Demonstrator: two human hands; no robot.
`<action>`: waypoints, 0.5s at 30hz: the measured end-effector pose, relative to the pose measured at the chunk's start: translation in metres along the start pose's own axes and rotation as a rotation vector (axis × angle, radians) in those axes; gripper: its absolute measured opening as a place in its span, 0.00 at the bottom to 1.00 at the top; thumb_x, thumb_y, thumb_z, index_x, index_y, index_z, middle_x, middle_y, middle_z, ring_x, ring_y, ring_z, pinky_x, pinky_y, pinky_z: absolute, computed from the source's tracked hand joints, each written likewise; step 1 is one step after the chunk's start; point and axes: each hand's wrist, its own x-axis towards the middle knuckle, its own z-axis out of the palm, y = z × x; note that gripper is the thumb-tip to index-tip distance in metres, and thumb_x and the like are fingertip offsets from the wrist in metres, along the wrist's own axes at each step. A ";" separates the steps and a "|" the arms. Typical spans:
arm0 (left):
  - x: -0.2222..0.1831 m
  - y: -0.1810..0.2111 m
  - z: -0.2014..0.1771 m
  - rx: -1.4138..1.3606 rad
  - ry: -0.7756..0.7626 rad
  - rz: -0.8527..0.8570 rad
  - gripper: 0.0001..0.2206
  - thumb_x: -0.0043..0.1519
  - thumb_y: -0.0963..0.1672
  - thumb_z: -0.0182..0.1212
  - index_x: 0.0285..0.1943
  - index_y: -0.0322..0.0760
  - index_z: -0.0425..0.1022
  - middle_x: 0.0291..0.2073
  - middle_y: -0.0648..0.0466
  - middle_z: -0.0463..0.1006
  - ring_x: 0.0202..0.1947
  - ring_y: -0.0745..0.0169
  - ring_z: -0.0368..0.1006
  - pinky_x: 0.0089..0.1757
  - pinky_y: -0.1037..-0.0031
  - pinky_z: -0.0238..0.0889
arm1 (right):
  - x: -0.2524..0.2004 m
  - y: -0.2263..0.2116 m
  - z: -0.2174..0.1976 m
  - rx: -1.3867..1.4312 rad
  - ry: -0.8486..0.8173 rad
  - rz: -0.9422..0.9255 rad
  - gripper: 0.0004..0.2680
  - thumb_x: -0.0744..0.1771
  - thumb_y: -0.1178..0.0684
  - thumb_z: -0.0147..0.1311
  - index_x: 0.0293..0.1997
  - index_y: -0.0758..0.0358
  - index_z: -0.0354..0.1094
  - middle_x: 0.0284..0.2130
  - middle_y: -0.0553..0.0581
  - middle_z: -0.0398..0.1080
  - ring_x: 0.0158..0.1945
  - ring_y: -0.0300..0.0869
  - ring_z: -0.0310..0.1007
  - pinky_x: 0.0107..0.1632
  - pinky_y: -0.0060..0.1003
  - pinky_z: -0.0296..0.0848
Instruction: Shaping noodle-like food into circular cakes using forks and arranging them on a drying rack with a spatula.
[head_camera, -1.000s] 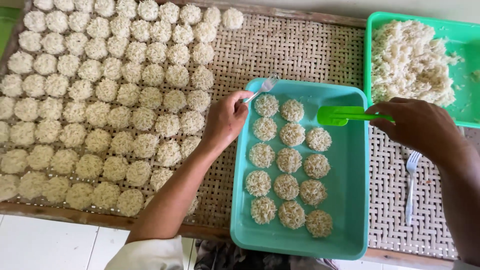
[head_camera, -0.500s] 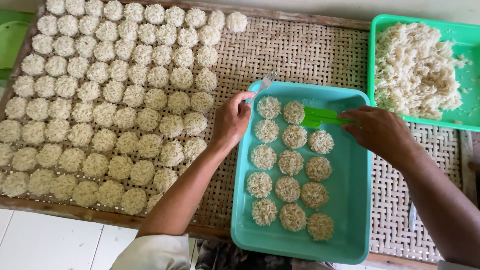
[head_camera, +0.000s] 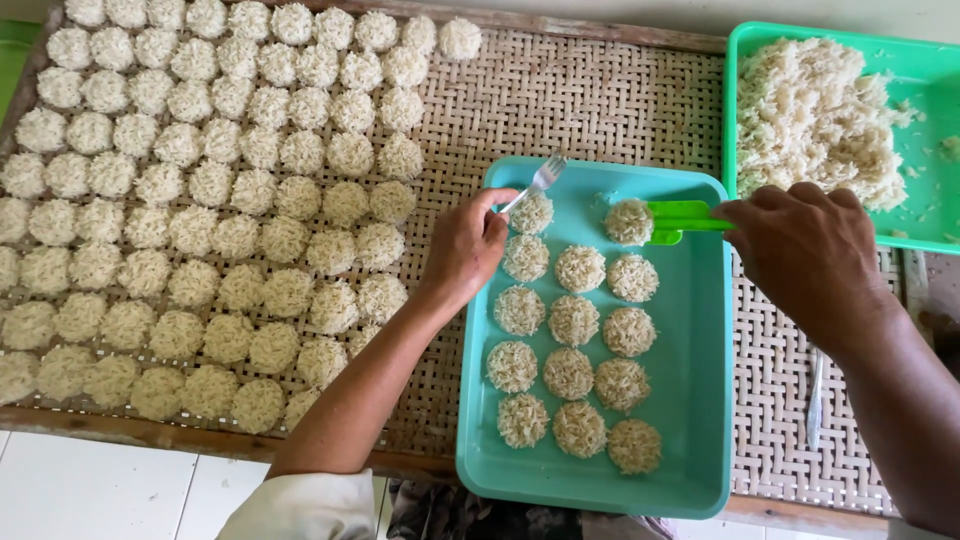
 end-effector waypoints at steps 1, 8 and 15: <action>-0.001 0.004 -0.001 0.001 0.003 -0.002 0.14 0.66 0.39 0.57 0.60 0.37 0.75 0.22 0.60 0.70 0.15 0.74 0.56 0.15 0.80 0.49 | -0.002 0.001 -0.003 0.000 0.002 -0.003 0.09 0.71 0.41 0.50 0.56 0.34 0.73 0.44 0.35 0.78 0.41 0.34 0.80 0.45 0.34 0.75; -0.005 0.010 -0.009 0.079 -0.037 0.035 0.15 0.66 0.39 0.56 0.62 0.36 0.73 0.25 0.58 0.71 0.17 0.71 0.59 0.17 0.79 0.53 | -0.029 0.012 -0.022 -0.201 0.056 0.092 0.10 0.73 0.47 0.49 0.60 0.29 0.69 0.46 0.30 0.78 0.45 0.28 0.80 0.51 0.29 0.73; -0.006 0.014 -0.009 0.056 -0.017 0.064 0.14 0.65 0.38 0.57 0.60 0.34 0.74 0.20 0.58 0.70 0.14 0.73 0.59 0.15 0.80 0.51 | -0.033 -0.007 -0.005 -0.010 0.002 0.006 0.11 0.72 0.50 0.48 0.59 0.31 0.70 0.43 0.34 0.78 0.35 0.32 0.78 0.44 0.33 0.70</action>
